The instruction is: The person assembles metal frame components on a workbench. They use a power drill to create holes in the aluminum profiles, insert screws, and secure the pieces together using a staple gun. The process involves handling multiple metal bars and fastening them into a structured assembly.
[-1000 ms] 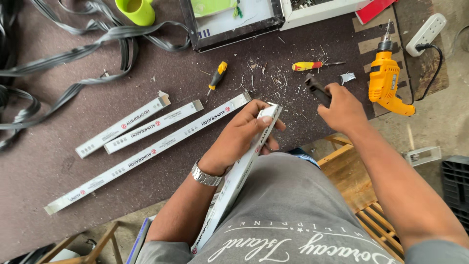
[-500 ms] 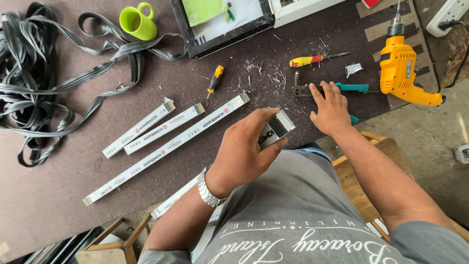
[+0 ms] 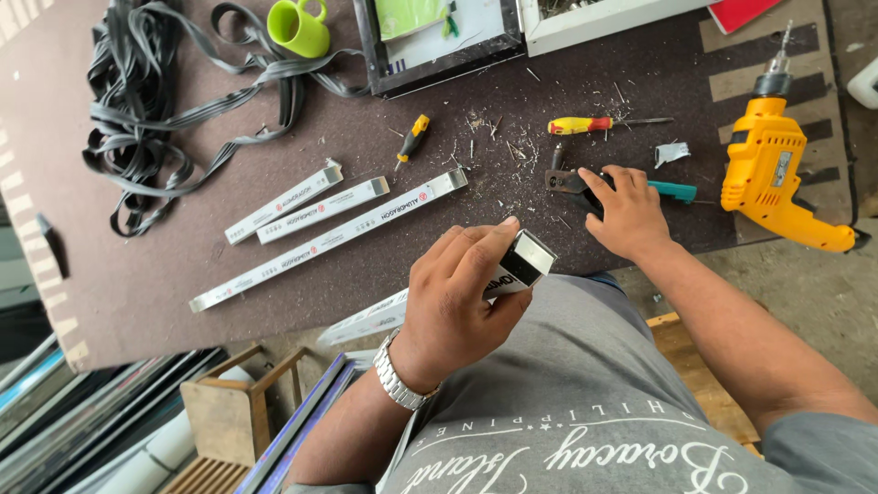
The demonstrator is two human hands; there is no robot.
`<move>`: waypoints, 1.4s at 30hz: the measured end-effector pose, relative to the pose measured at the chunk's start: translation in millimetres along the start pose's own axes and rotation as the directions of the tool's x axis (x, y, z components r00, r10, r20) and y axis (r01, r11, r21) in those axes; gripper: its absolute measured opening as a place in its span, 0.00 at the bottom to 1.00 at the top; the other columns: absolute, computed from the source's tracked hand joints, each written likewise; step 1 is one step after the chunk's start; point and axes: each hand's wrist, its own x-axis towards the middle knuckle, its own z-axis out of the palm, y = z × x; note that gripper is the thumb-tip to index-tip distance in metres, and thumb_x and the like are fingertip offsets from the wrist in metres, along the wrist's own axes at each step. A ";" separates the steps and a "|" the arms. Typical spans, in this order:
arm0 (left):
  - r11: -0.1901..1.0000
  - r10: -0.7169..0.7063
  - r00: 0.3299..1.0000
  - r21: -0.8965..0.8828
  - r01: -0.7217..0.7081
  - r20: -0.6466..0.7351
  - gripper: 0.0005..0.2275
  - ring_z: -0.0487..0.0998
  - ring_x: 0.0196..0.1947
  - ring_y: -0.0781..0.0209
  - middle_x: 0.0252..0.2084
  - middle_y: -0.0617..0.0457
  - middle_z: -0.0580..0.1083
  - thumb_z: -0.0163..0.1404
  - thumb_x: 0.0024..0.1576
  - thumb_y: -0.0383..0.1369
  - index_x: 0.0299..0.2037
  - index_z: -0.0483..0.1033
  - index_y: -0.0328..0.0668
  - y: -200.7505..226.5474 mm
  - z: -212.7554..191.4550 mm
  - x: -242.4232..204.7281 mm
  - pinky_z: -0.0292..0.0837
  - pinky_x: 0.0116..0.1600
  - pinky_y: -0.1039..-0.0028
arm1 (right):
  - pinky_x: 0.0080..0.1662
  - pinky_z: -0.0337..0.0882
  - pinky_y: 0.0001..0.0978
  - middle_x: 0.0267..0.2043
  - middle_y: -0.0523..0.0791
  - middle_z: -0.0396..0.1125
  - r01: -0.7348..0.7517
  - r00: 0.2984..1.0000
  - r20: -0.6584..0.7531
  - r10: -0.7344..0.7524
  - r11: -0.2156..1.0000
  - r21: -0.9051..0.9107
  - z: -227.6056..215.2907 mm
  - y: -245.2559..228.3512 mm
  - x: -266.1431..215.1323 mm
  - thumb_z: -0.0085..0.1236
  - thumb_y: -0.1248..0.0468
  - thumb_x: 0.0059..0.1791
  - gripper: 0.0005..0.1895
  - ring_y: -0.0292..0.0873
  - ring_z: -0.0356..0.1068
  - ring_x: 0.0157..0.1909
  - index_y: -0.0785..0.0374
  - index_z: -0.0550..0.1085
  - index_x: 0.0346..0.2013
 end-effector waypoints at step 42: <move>0.949 0.066 0.998 0.308 -0.067 0.013 0.30 0.77 0.41 0.61 0.50 0.55 0.76 0.66 0.51 0.33 0.64 0.70 0.41 27.3 80.1 36.9 0.74 0.46 0.69 | 0.34 0.68 0.28 0.31 0.45 0.69 0.447 0.884 -0.290 -0.366 0.483 0.753 -224.7 -38.4 -23.3 0.65 0.68 0.47 0.08 0.36 0.70 0.30 0.65 0.75 0.37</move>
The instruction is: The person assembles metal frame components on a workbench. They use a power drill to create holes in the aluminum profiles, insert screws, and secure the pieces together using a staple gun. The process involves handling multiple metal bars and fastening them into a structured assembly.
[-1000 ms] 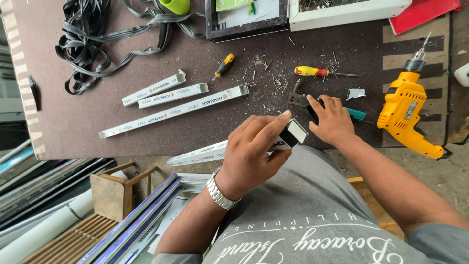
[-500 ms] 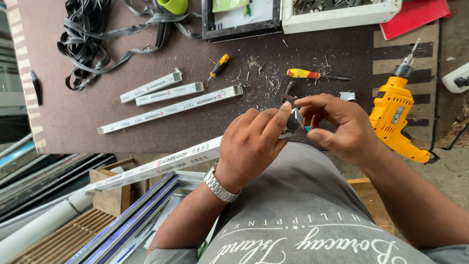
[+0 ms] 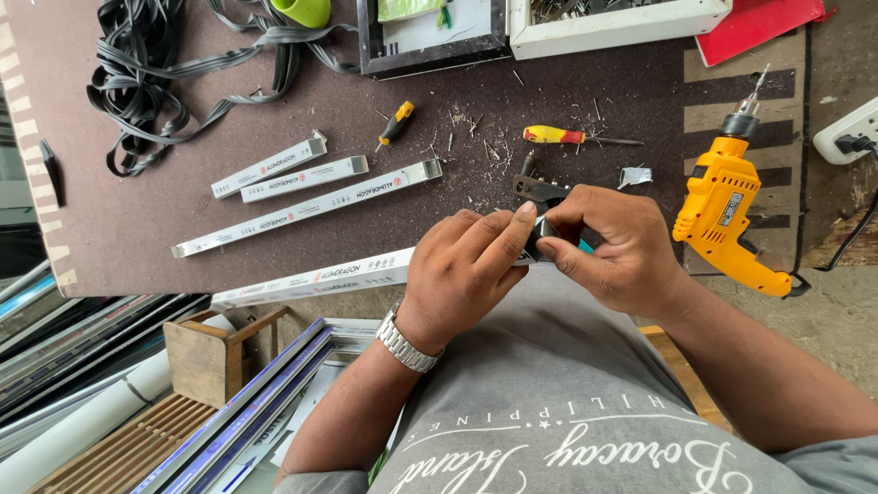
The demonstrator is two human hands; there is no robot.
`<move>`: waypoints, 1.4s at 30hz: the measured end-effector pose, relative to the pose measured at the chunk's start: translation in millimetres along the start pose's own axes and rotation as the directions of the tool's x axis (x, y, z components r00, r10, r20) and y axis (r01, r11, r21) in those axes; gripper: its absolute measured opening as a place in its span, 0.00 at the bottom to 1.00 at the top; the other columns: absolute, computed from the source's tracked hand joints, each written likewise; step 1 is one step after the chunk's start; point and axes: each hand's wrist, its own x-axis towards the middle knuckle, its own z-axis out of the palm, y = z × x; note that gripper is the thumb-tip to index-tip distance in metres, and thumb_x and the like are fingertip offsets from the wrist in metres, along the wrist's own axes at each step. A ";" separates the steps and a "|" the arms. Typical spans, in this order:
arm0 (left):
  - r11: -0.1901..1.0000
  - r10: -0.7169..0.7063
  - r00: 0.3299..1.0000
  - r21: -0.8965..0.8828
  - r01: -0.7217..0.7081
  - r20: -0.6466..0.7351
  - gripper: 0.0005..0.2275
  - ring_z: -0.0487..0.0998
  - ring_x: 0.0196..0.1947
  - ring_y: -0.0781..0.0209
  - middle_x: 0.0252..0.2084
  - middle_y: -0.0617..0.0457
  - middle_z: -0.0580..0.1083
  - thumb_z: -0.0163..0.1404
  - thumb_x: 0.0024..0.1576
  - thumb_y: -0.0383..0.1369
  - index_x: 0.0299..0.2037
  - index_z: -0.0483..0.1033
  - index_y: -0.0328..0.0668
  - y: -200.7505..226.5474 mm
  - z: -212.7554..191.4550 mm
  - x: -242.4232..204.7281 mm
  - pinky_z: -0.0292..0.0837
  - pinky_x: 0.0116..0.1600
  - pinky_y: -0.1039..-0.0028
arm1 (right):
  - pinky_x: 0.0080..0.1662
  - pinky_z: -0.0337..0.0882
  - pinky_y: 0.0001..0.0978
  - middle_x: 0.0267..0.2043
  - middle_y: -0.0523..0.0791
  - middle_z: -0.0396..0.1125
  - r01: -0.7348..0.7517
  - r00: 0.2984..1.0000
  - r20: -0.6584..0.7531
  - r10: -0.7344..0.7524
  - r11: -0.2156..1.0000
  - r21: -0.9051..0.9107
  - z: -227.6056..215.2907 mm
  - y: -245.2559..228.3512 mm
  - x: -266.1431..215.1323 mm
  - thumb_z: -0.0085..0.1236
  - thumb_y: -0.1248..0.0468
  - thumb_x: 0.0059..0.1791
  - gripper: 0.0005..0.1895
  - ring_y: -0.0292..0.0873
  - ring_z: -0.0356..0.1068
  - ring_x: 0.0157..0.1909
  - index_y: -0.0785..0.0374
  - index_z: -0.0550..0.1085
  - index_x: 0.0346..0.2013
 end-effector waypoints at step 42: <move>0.880 -0.467 0.874 -0.032 0.475 0.130 0.19 0.70 0.50 0.52 0.47 0.54 0.71 0.66 0.46 0.39 0.46 0.76 0.48 -180.7 206.8 -132.8 0.65 0.54 0.62 | 0.43 0.75 0.46 0.44 0.55 0.67 -0.155 0.907 0.241 0.346 0.804 -0.573 91.2 182.4 -62.3 0.61 0.59 0.48 0.33 0.56 0.73 0.39 0.72 0.61 0.63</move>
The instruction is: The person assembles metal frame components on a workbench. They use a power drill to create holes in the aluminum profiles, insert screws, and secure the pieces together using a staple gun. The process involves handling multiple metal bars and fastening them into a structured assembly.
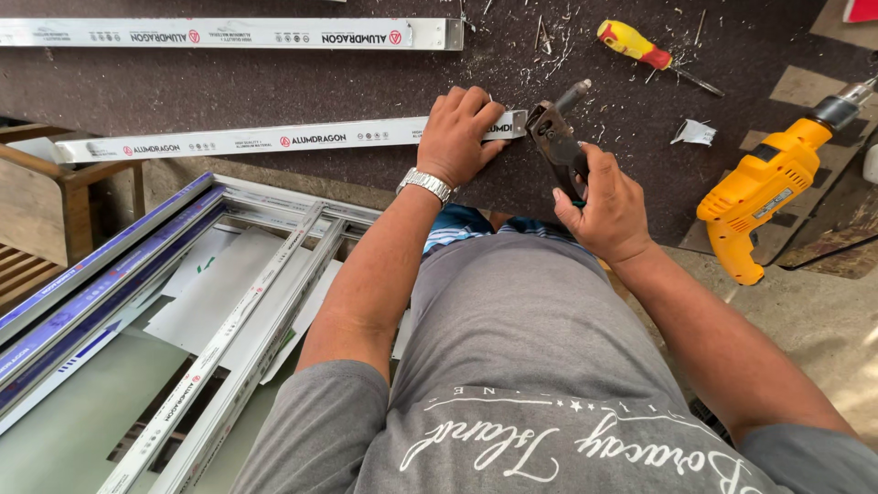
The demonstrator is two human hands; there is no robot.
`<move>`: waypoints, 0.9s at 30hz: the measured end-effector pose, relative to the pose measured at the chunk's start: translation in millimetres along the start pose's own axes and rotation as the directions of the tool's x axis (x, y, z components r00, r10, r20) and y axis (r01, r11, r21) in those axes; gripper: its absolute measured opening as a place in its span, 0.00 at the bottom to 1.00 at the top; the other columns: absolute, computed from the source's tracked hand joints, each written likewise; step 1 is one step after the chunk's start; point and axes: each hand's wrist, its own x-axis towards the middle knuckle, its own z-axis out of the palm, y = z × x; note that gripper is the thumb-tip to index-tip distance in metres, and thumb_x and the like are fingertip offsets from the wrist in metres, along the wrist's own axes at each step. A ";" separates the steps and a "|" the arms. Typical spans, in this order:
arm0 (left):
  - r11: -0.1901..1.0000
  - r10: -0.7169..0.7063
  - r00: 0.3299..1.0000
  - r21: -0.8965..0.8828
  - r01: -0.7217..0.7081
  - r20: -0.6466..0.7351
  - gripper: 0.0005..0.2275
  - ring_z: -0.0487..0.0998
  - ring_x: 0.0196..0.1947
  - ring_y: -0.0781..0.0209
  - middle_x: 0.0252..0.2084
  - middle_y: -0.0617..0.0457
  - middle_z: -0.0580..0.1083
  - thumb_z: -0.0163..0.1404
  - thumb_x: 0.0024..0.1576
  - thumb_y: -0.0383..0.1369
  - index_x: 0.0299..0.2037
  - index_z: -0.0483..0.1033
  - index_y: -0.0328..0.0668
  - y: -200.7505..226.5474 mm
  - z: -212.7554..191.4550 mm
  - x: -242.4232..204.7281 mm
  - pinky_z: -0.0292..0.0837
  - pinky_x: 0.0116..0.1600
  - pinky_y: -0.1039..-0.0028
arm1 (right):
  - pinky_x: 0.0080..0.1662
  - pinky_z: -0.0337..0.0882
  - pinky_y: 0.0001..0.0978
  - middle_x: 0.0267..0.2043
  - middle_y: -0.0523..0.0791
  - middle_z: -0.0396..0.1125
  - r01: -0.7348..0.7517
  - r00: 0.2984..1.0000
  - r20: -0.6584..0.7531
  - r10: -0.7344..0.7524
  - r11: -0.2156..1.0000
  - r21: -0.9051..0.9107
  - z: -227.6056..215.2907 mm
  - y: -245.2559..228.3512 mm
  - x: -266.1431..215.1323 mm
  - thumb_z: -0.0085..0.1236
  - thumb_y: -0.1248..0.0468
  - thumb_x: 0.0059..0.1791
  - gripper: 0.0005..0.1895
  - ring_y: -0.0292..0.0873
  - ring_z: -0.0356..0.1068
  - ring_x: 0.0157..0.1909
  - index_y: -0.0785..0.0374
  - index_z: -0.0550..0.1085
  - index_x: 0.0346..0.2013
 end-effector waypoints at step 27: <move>0.999 -0.014 0.999 0.034 0.012 0.046 0.18 0.70 0.50 0.52 0.48 0.53 0.70 0.65 0.48 0.39 0.47 0.76 0.50 3.0 -2.3 3.7 0.65 0.55 0.61 | 0.55 0.69 0.54 0.57 0.58 0.61 -0.237 0.971 -0.063 0.230 0.909 -0.343 -20.4 43.3 3.5 0.67 0.53 0.46 0.42 0.62 0.64 0.57 0.69 0.60 0.68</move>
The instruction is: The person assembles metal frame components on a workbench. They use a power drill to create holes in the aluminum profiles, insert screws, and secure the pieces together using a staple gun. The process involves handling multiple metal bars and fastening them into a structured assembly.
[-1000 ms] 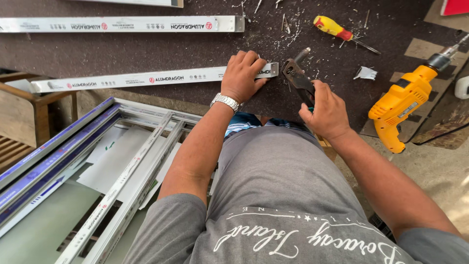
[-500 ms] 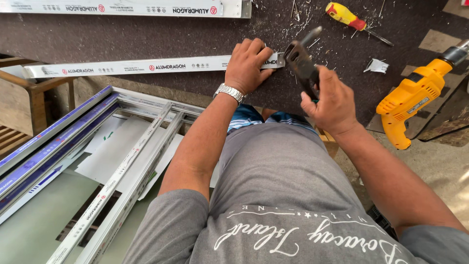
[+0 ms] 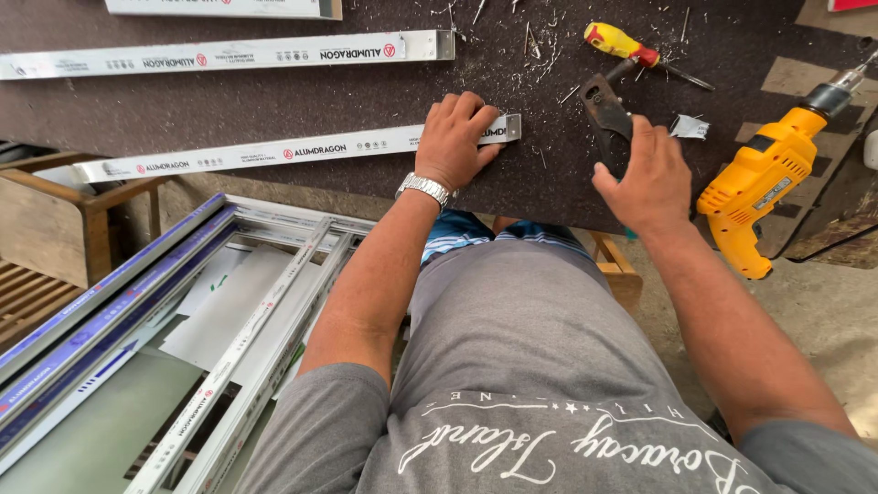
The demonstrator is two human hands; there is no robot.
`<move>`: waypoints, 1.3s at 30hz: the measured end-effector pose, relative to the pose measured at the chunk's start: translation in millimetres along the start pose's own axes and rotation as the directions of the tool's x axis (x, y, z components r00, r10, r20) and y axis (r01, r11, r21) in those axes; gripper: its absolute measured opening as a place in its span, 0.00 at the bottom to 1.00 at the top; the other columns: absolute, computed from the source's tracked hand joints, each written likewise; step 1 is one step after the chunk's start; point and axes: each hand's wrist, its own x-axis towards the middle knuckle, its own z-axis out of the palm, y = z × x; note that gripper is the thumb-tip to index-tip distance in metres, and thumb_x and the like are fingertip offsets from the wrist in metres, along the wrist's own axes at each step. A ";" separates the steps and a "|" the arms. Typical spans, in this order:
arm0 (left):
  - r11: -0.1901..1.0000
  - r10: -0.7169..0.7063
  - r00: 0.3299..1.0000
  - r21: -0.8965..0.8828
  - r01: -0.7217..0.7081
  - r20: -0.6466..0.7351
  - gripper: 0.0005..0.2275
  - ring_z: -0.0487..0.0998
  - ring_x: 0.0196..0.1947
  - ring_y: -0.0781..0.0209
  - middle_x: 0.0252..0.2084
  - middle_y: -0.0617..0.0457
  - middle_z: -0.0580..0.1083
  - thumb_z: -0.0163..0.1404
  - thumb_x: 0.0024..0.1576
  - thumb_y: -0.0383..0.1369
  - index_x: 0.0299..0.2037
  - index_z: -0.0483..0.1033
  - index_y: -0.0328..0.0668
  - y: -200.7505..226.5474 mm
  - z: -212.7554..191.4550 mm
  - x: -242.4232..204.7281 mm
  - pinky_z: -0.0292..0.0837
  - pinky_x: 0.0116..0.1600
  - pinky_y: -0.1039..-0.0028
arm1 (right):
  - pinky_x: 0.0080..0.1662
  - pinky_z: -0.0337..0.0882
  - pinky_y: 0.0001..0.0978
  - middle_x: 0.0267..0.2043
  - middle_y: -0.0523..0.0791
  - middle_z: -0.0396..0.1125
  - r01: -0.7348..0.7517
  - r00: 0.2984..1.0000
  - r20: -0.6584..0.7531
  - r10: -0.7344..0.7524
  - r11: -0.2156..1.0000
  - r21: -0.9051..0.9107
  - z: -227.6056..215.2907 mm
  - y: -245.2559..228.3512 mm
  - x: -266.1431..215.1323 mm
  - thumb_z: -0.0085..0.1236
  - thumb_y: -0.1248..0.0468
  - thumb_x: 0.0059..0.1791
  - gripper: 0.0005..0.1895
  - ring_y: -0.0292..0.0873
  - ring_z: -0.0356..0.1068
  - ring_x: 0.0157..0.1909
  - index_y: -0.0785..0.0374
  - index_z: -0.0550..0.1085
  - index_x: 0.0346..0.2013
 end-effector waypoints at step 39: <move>0.975 -0.214 0.976 0.060 0.216 -0.034 0.19 0.70 0.57 0.51 0.52 0.51 0.72 0.56 0.51 0.30 0.55 0.78 0.52 -34.3 -34.6 -46.3 0.62 0.65 0.58 | 0.64 0.57 0.59 0.60 0.55 0.55 0.010 0.988 -0.152 -0.035 0.987 -0.162 70.9 52.5 -5.1 0.65 0.47 0.48 0.39 0.61 0.56 0.66 0.66 0.59 0.63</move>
